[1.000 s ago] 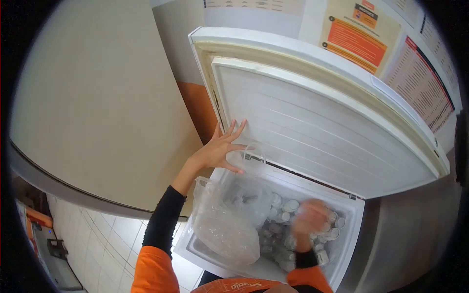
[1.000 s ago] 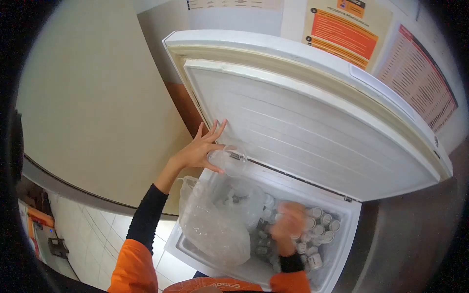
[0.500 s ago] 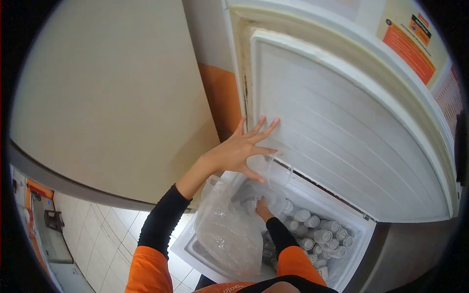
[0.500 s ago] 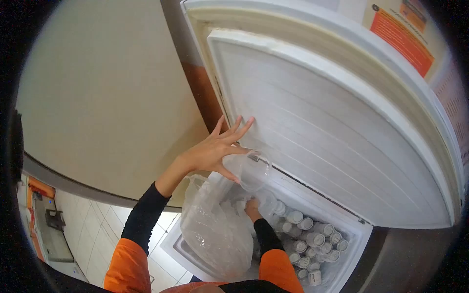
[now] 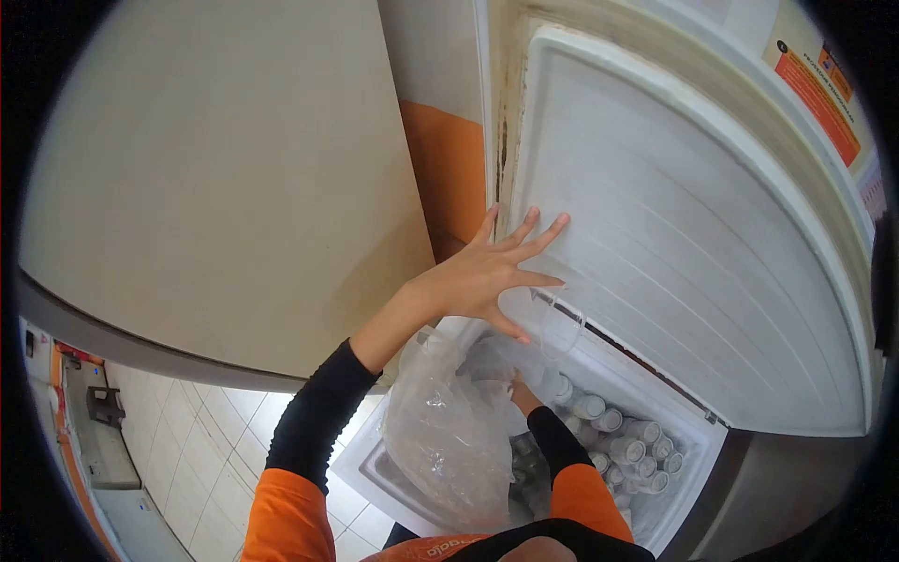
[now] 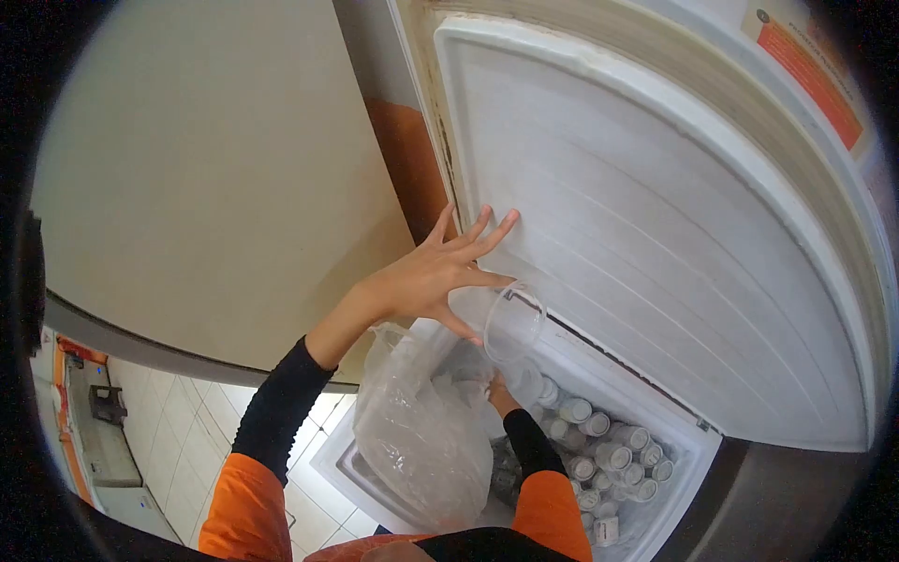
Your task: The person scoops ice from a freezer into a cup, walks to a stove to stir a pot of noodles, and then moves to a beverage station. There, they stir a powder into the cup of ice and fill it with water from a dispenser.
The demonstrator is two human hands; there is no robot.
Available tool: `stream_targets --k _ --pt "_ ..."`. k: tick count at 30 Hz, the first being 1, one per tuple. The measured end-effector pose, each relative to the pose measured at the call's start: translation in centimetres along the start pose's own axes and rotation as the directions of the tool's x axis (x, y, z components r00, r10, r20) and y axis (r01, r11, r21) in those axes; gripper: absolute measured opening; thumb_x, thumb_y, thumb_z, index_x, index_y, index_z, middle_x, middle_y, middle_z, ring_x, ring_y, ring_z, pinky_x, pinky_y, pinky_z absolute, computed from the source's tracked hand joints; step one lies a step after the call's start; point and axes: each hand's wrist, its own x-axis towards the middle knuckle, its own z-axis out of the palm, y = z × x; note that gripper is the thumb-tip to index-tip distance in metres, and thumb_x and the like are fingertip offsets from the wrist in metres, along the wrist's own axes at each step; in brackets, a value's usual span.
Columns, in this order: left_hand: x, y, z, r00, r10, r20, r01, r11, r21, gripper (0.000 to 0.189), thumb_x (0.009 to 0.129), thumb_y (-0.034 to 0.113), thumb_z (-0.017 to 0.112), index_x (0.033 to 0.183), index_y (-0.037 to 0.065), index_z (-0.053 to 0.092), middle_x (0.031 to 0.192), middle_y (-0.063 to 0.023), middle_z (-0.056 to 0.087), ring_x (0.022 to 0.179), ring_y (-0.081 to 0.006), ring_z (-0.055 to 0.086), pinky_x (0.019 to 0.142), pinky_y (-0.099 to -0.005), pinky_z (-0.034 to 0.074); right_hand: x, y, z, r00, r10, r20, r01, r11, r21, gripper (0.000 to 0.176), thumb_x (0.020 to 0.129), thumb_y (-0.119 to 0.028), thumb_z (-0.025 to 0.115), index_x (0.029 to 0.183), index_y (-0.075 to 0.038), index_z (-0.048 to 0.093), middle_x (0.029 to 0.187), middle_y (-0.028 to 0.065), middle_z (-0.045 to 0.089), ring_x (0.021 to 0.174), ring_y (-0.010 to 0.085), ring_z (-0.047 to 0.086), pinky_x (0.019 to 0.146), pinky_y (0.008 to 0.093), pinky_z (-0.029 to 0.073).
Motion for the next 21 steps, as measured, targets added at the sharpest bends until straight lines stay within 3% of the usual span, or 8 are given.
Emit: stream_targets --k 4,6,8,9,14,15,18,21 --pt "-0.1 0.0 0.0 1.0 -0.007 0.017 0.007 1.0 -0.006 0.075 0.051 0.057 0.072 0.114 0.017 0.061 0.15 -0.0066 0.006 0.137 -0.0338 0.008 0.102 -0.0657 0.009 7.5 0.8 -1.6 0.992 -0.061 0.109 0.108 0.862 -0.495 0.045 0.084 -0.033 0.051 0.128 -0.021 0.046 0.133 0.0083 0.041 0.125 0.0305 0.035 0.107 0.0449 0.02" --pt "0.0 -0.2 -0.1 1.0 -0.009 0.013 0.009 1.0 -0.014 0.075 0.052 0.057 0.072 0.115 0.018 0.061 0.15 -0.0067 0.006 0.137 -0.0336 0.008 0.102 -0.0657 0.009 1.7 -2.8 0.6 0.966 -0.159 0.204 0.239 0.249 -0.938 0.043 0.084 -0.03 0.052 0.125 -0.023 0.05 0.137 0.007 0.037 0.127 0.0325 0.033 0.108 0.0454 0.018" --pt "0.0 0.0 -0.6 1.0 -0.009 0.025 0.009 1.0 -0.004 0.074 0.051 0.056 0.072 0.114 0.018 0.061 0.15 -0.0084 0.006 0.136 -0.0351 0.009 0.104 -0.0636 0.006 -3.7 -2.8 4.6 0.928 -0.161 0.335 0.212 -0.512 -0.832 0.041 0.083 -0.028 0.052 0.123 -0.024 0.053 0.142 0.0058 0.033 0.128 0.0344 0.03 0.109 0.0459 0.016" --pt "0.0 0.2 -0.7 0.999 -0.008 0.037 0.008 1.0 -0.006 0.074 0.051 0.055 0.073 0.114 0.018 0.062 0.15 -0.0102 0.006 0.136 -0.0366 0.011 0.105 -0.0615 0.004 0.1 -2.5 2.1 0.929 -0.16 0.333 0.211 -0.509 -0.834 0.041 0.083 -0.028 0.052 0.123 -0.024 0.053 0.142 0.0058 0.033 0.128 0.0344 0.03 0.109 0.0459 0.016" --pt "0.1 0.2 -0.3 1.0 -0.013 0.02 0.013 1.0 -0.007 0.073 0.052 0.055 0.073 0.115 0.018 0.061 0.15 -0.0083 0.006 0.136 -0.0347 0.01 0.104 -0.0632 0.006 18.7 0.5 -10.1 0.946 -0.296 0.135 0.306 0.67 -0.677 0.056 0.084 -0.015 0.051 0.137 -0.016 0.034 0.124 0.0123 0.049 0.106 0.0247 0.048 0.085 0.0344 0.042" --pt "0.1 0.1 -0.2 1.0 -0.014 0.018 0.014 1.0 0.011 0.073 0.053 0.057 0.072 0.115 0.019 0.061 0.15 -0.0067 0.006 0.137 -0.0338 0.009 0.102 -0.0652 0.008 15.4 0.0 -8.0 0.944 -0.3 0.137 0.311 0.669 -0.675 0.056 0.084 -0.015 0.051 0.137 -0.016 0.034 0.124 0.0123 0.049 0.106 0.0247 0.048 0.085 0.0344 0.042" --pt "0.1 0.2 -0.3 0.999 -0.024 0.033 0.023 1.0 0.02 0.073 0.053 0.056 0.072 0.115 0.018 0.061 0.15 -0.0067 0.006 0.137 -0.0335 0.008 0.102 -0.0653 0.009 3.1 -0.9 -0.6 0.929 -0.073 0.362 0.33 -0.277 -0.902 0.047 0.084 -0.019 0.051 0.13 -0.011 0.043 0.121 0.0144 0.052 0.109 0.0268 0.048 0.087 0.0353 0.042" --pt "0.1 0.4 -0.6 0.999 -0.031 0.043 0.031 0.999 0.01 0.073 0.053 0.055 0.072 0.115 0.018 0.061 0.15 -0.0066 0.006 0.137 -0.0333 0.008 0.102 -0.0653 0.009 -14.2 -2.6 9.6 0.935 0.24 0.261 0.292 -0.94 -0.179 0.042 0.084 -0.022 0.05 0.123 -0.007 0.051 0.117 0.0166 0.055 0.111 0.0289 0.048 0.09 0.0362 0.041"
